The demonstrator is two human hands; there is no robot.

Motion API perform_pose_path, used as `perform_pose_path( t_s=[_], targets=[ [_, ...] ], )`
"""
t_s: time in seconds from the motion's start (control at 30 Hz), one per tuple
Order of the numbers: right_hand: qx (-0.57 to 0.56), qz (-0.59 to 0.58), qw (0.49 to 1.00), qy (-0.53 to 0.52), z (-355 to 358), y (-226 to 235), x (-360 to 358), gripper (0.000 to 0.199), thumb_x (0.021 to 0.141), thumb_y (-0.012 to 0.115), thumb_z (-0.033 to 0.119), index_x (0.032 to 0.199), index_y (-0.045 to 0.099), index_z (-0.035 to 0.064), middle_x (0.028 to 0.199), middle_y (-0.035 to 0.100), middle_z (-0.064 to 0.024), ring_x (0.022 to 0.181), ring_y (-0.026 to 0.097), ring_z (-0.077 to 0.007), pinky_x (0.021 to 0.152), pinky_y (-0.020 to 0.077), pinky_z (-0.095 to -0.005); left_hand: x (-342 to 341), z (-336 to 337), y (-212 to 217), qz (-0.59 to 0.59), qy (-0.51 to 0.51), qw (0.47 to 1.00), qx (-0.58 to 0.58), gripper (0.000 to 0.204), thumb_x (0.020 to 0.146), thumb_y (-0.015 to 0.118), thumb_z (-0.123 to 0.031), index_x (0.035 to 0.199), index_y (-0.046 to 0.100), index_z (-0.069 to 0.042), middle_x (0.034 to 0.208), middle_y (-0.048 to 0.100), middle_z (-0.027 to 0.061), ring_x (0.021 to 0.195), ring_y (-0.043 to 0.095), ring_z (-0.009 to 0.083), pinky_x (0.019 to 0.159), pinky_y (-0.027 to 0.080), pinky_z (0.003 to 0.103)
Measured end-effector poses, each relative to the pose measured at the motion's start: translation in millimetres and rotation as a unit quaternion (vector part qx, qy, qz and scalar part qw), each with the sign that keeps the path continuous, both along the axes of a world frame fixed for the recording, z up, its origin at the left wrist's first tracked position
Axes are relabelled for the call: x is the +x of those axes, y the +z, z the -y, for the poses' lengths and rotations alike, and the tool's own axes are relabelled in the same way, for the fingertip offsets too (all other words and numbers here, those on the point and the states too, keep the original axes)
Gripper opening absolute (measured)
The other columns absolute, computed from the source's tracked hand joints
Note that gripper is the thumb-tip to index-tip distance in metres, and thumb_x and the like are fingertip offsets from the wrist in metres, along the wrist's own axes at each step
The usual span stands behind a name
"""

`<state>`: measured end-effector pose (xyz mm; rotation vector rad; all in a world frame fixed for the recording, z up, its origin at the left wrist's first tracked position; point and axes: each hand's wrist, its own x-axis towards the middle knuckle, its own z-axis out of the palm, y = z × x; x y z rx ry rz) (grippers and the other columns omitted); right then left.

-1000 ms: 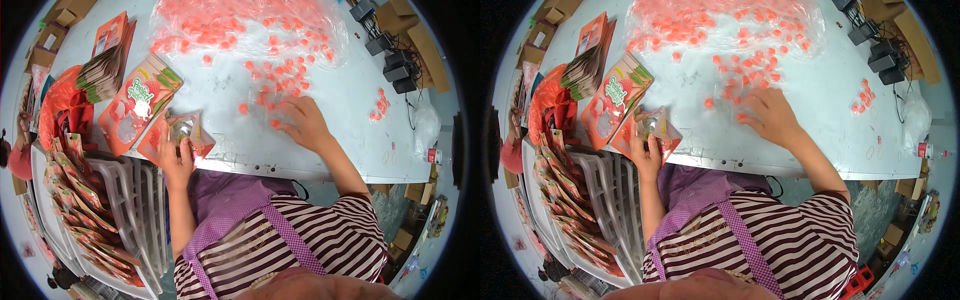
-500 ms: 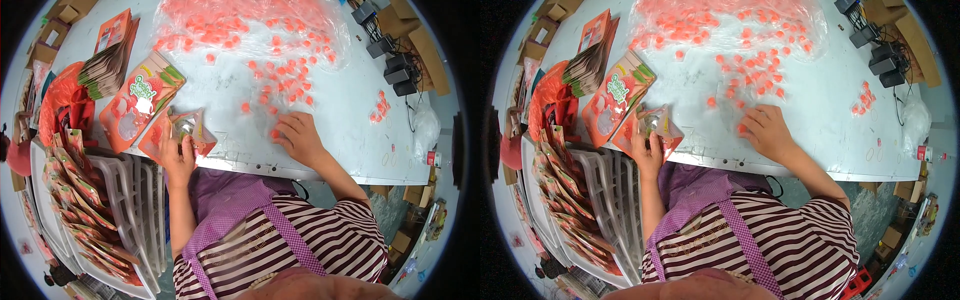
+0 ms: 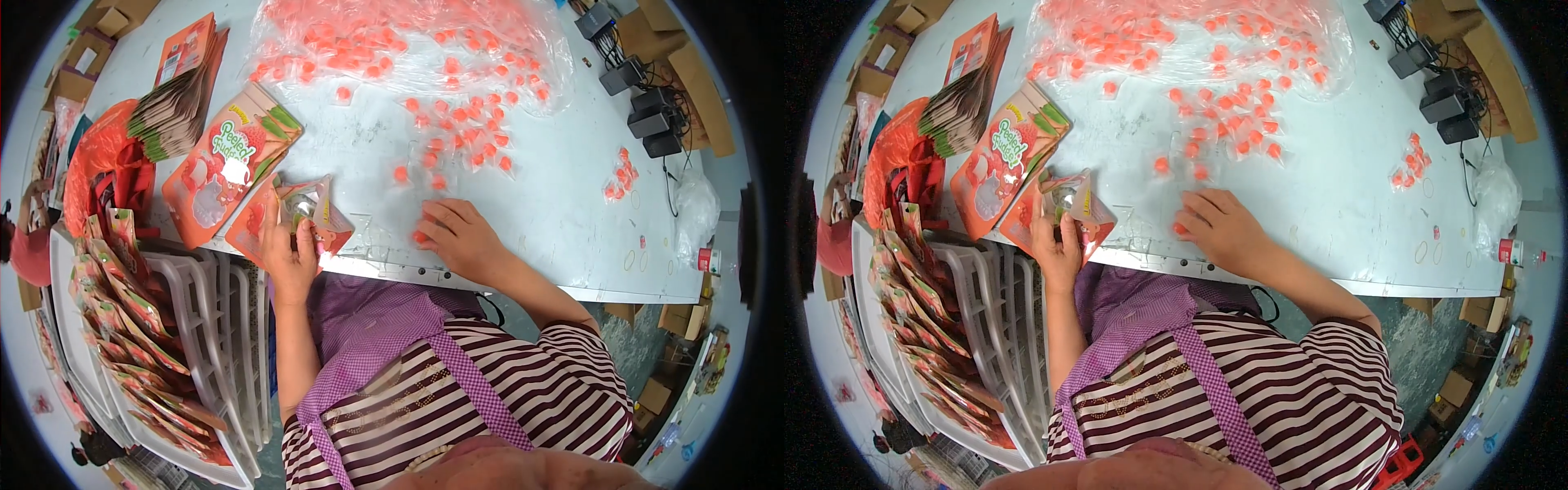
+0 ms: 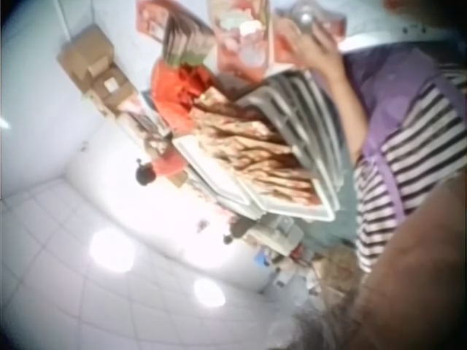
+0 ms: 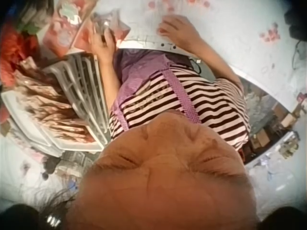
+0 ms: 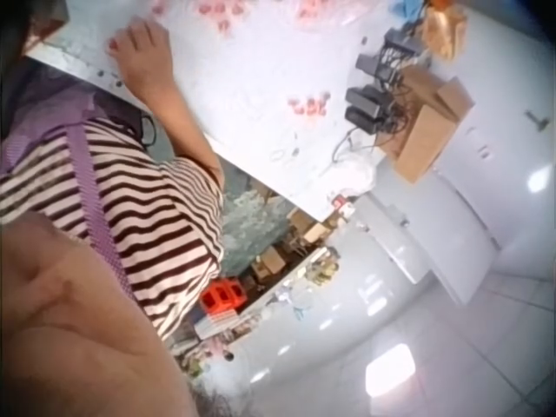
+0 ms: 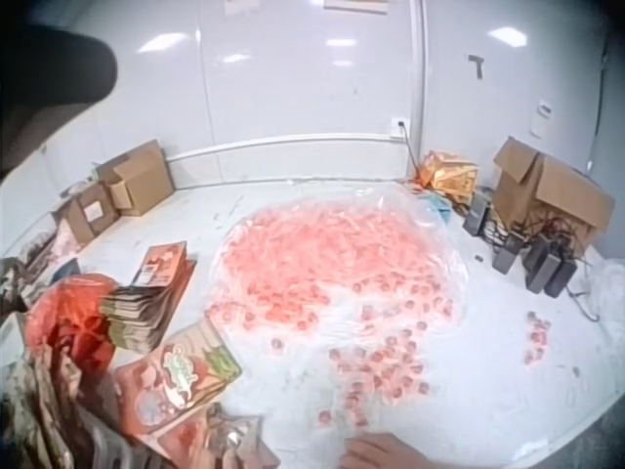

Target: Manually packaging small pink candies into branded plastic pouches at a factory workbench.

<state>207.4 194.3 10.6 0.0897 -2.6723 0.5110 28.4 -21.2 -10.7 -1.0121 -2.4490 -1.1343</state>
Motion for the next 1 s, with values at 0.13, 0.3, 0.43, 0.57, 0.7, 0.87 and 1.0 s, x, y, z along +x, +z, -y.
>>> perform_pose_path(
  t_s=[0.13, 0.3, 0.43, 0.57, 0.7, 0.87, 1.0],
  targets=[
    [0.004, 0.003, 1.000, 0.005, 2, 1, -2, 0.031, 0.067, 0.072, 0.012, 0.095, 0.061, 0.0062, 0.110, 0.056, -0.0098, 0.102, 0.052, -0.0280, 0.084, 0.0457, -0.0357, 1, 0, 1, 0.003, 0.001, 1.000, -0.001, 0.018, 0.084, 0.060, -0.014, 0.075, 0.055, 0.001, 0.130, 0.046, 0.0246, 0.102, 0.054, 0.0396, 0.085, 0.043, 0.042],
    [-0.017, 0.014, 0.999, 0.024, 4, 1, -4, 0.032, 0.069, 0.070, 0.009, 0.099, 0.060, 0.0045, 0.112, 0.056, -0.0106, 0.105, 0.053, -0.0291, 0.086, 0.0463, -0.0359, 1, 0, 0, 0.009, 0.003, 1.000, 0.002, 0.018, 0.084, 0.059, -0.013, 0.075, 0.055, 0.001, 0.131, 0.046, 0.0242, 0.102, 0.054, 0.0392, 0.085, 0.043, 0.042],
    [-0.020, 0.021, 0.999, 0.041, 4, 3, -9, 0.034, 0.069, 0.070, 0.008, 0.101, 0.060, 0.0040, 0.113, 0.056, -0.0110, 0.107, 0.053, -0.0293, 0.086, 0.0462, -0.0361, 0, 0, 2, 0.006, 0.000, 1.000, 0.003, 0.017, 0.084, 0.060, -0.013, 0.076, 0.056, 0.001, 0.130, 0.046, 0.0242, 0.102, 0.054, 0.0391, 0.085, 0.043, 0.042],
    [-0.031, 0.022, 0.998, 0.049, 2, 5, -11, 0.037, 0.069, 0.069, 0.008, 0.104, 0.059, 0.0051, 0.114, 0.056, -0.0116, 0.106, 0.052, -0.0292, 0.087, 0.0448, -0.0351, 0, 1, 0, 0.005, 0.001, 1.000, -0.002, 0.016, 0.084, 0.060, -0.013, 0.076, 0.056, 0.001, 0.129, 0.047, 0.0250, 0.102, 0.054, 0.0392, 0.085, 0.043, 0.042],
    [-0.034, 0.001, 0.999, -0.033, -18, 12, -8, 0.039, 0.069, 0.069, 0.005, 0.107, 0.059, 0.0070, 0.114, 0.055, -0.0112, 0.100, 0.051, -0.0292, 0.084, 0.0437, -0.0361, -2, 1, 0, -0.017, -0.006, 1.000, 0.007, 0.016, 0.083, 0.061, -0.013, 0.077, 0.056, 0.001, 0.128, 0.047, 0.0259, 0.103, 0.054, 0.0396, 0.086, 0.042, 0.042],
    [-0.083, 0.015, 0.994, -0.065, -28, 18, -6, 0.037, 0.070, 0.070, 0.005, 0.105, 0.059, 0.0067, 0.111, 0.055, -0.0102, 0.095, 0.051, -0.0298, 0.081, 0.0434, -0.0387, 0, 4, -1, 0.044, 0.003, 0.999, 0.029, 0.016, 0.082, 0.063, -0.013, 0.079, 0.056, 0.001, 0.128, 0.047, 0.0268, 0.108, 0.052, 0.0403, 0.090, 0.041, 0.042],
    [-0.051, 0.012, 0.998, -0.043, -17, 9, -3, 0.034, 0.070, 0.070, 0.006, 0.102, 0.059, 0.0062, 0.107, 0.055, -0.0097, 0.094, 0.051, -0.0299, 0.080, 0.0435, -0.0382, 0, 9, -2, 0.130, 0.010, 0.988, 0.085, 0.013, 0.079, 0.065, -0.008, 0.082, 0.055, 0.000, 0.130, 0.044, 0.0270, 0.110, 0.053, 0.0354, 0.089, 0.042, 0.041]
  ],
)
